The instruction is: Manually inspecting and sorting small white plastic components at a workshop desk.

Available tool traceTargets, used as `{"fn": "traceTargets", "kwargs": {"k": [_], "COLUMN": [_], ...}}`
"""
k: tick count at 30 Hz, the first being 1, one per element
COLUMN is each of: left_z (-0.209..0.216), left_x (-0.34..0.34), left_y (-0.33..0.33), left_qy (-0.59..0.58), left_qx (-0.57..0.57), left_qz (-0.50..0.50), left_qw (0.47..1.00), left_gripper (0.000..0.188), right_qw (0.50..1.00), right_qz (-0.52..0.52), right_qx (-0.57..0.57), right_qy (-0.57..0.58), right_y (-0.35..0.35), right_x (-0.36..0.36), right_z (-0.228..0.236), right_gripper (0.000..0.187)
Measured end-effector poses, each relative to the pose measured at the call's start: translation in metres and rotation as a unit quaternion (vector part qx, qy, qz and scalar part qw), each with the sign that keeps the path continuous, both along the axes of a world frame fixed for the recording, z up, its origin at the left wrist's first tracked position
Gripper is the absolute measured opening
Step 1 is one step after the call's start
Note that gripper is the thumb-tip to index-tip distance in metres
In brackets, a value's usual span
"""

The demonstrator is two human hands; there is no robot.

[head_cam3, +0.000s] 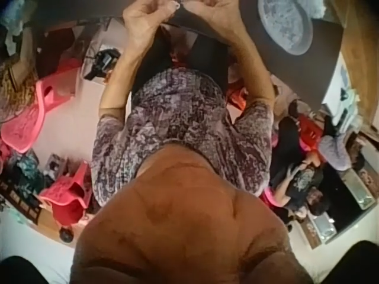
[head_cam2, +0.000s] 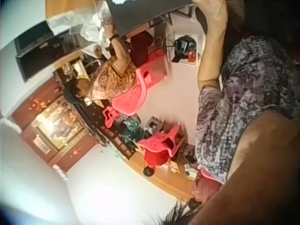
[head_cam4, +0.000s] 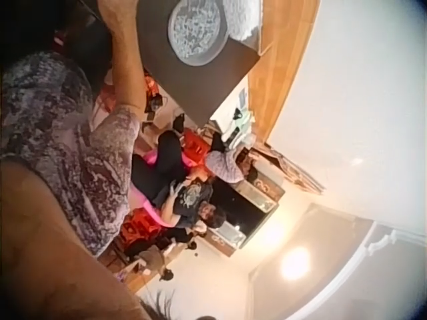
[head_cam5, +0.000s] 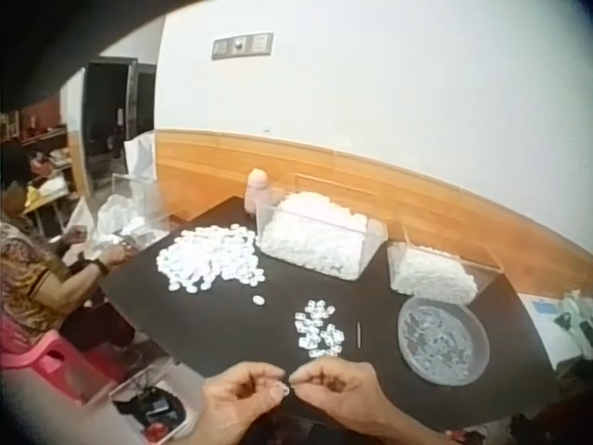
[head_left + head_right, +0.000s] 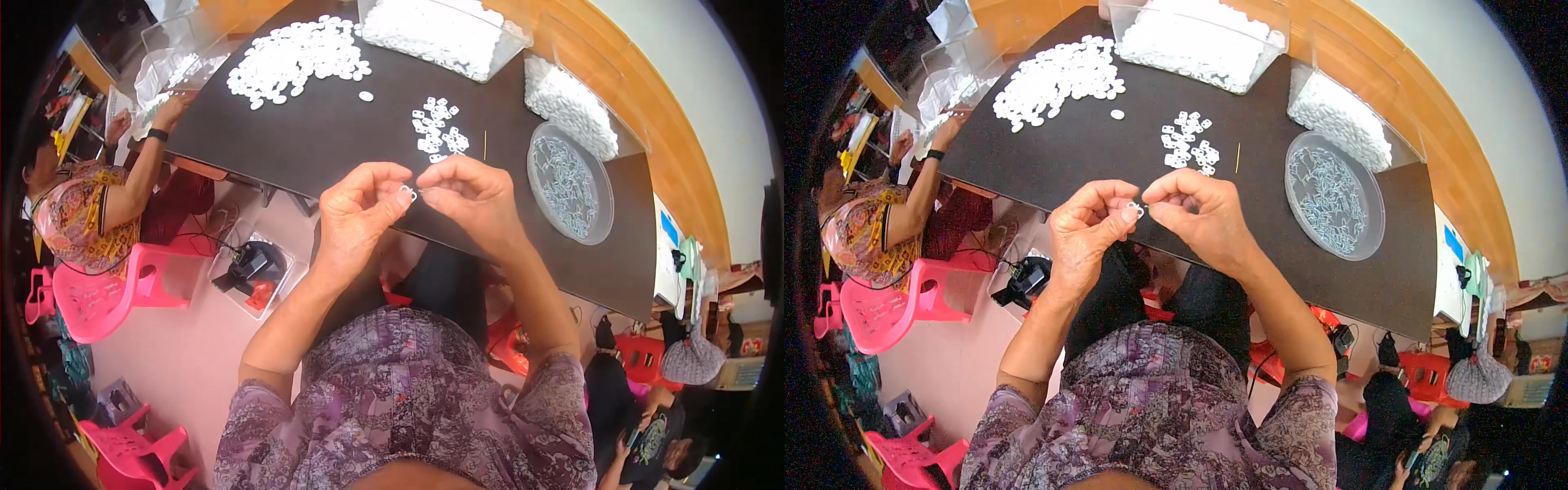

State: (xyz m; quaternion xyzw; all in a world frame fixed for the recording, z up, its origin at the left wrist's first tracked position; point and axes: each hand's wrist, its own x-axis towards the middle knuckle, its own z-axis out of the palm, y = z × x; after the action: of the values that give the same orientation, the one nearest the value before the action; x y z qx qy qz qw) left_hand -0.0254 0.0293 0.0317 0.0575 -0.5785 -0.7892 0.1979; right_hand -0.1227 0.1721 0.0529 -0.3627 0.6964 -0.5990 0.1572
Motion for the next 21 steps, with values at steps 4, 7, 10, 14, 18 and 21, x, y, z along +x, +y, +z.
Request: {"fn": "traceTargets", "kwargs": {"k": [4, 7, 10, 14, 18, 21], "left_z": [-0.004, -0.004, -0.006, -0.007, -0.011, -0.013], "left_x": [0.005, 0.009, 0.010, 0.013, 0.014, 0.015], "left_y": [-0.004, -0.005, -0.004, -0.008, -0.011, -0.012], "left_qy": [0.015, -0.019, -0.006, -0.030, 0.003, 0.018], "left_qx": [-0.004, 0.040, 0.070, 0.037, 0.026, 0.005], "left_qz": [0.003, -0.013, -0.026, -0.016, -0.013, -0.006], "left_qw": [1.000, 0.999, 0.997, 0.999, 1.000, 1.000], "left_gripper": [0.017, 0.014, 0.011, 0.014, 0.027, 0.031], "right_qw": [0.998, 0.996, 0.994, 0.995, 0.995, 0.994], "right_qz": [0.011, 0.016, 0.021, 0.002, 0.007, 0.010], "right_qx": [-0.039, -0.053, -0.059, -0.047, -0.043, -0.051], "right_qy": [-0.037, -0.063, -0.092, -0.091, -0.089, -0.093], "right_y": [-0.011, -0.017, -0.018, -0.019, -0.019, -0.019], "right_x": [0.007, 0.010, 0.012, 0.013, 0.016, 0.015], "right_z": [-0.006, -0.008, -0.008, -0.008, -0.007, -0.010], "right_gripper": [0.010, 0.010, 0.011, 0.013, 0.014, 0.015]}}
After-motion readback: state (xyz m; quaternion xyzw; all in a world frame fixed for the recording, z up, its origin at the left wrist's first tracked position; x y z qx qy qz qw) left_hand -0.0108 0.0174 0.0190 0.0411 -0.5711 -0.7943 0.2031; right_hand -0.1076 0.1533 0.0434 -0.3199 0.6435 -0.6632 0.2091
